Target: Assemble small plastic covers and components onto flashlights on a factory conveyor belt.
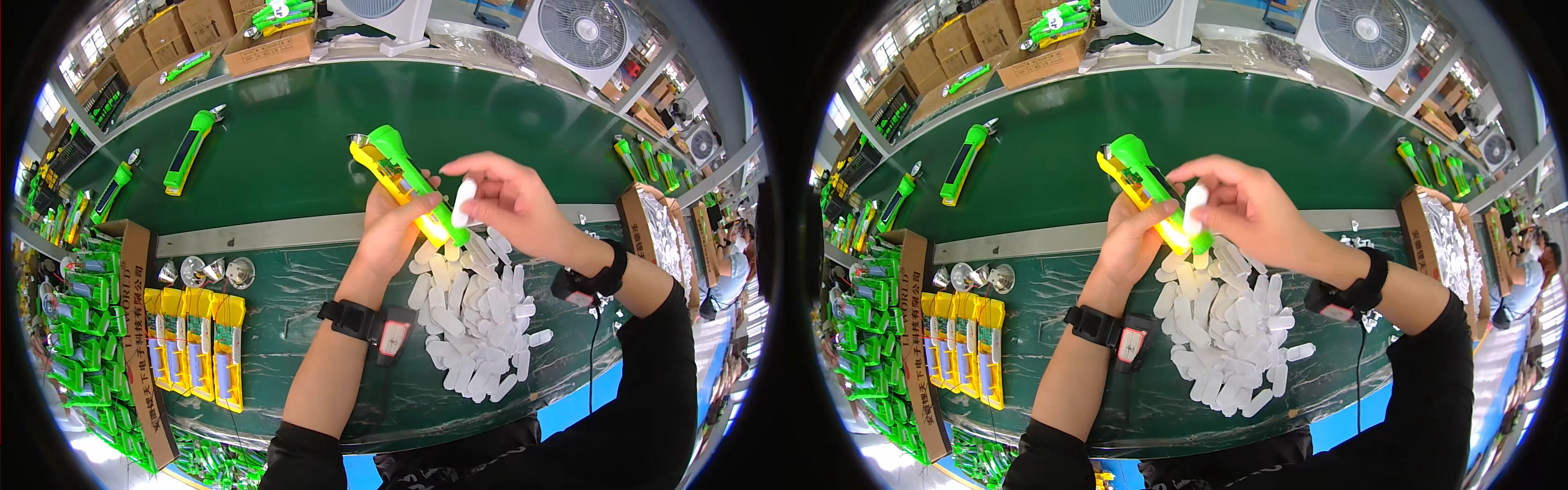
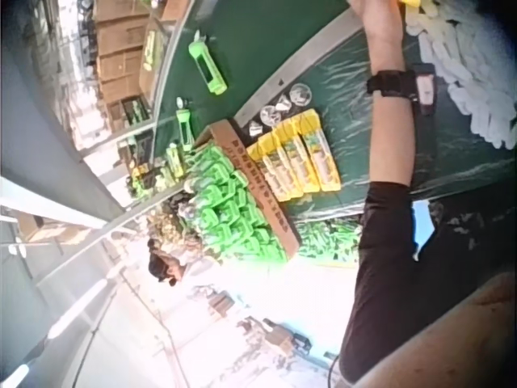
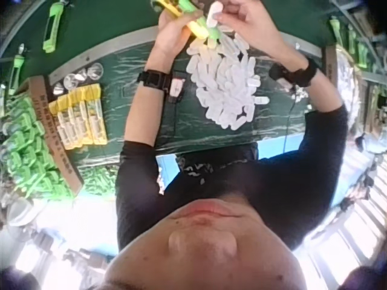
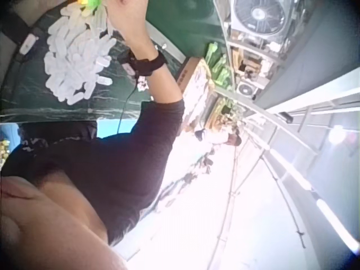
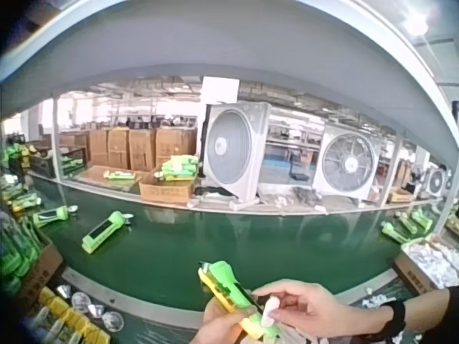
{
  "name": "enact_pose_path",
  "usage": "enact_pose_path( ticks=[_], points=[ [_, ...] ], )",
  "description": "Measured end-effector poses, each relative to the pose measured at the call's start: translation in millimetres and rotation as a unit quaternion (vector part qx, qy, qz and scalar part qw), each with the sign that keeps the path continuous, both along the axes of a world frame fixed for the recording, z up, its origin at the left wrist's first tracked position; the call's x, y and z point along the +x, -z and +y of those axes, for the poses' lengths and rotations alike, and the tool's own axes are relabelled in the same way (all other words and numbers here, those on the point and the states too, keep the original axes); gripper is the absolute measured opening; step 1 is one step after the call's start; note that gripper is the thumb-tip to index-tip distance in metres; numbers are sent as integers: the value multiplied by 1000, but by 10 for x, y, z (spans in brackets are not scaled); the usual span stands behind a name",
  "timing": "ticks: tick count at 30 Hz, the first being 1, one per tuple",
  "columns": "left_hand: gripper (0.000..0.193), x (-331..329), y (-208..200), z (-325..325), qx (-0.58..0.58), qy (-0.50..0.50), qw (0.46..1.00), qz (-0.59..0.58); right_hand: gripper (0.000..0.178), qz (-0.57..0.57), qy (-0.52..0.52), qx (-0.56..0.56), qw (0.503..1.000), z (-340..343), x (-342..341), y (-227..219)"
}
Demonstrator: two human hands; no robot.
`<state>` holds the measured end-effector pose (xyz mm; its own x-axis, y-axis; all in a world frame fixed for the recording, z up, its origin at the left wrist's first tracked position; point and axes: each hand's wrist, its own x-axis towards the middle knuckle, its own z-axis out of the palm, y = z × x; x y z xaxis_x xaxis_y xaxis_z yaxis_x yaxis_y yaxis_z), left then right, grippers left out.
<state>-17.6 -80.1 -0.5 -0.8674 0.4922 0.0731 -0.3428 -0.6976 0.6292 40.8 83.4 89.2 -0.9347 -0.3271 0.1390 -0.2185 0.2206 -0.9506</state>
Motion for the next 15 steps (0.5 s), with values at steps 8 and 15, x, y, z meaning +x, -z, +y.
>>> enact_pose_path(
  ticks=[8,15],
  points=[
    [47,55,-62,-18,-46,-4,999,27,21,69,86,-3,994,-103,-260,163],
    [40,42,-26,6,-61,-17,997,38,5,116,168,96,974,-48,-375,160]
  ],
)
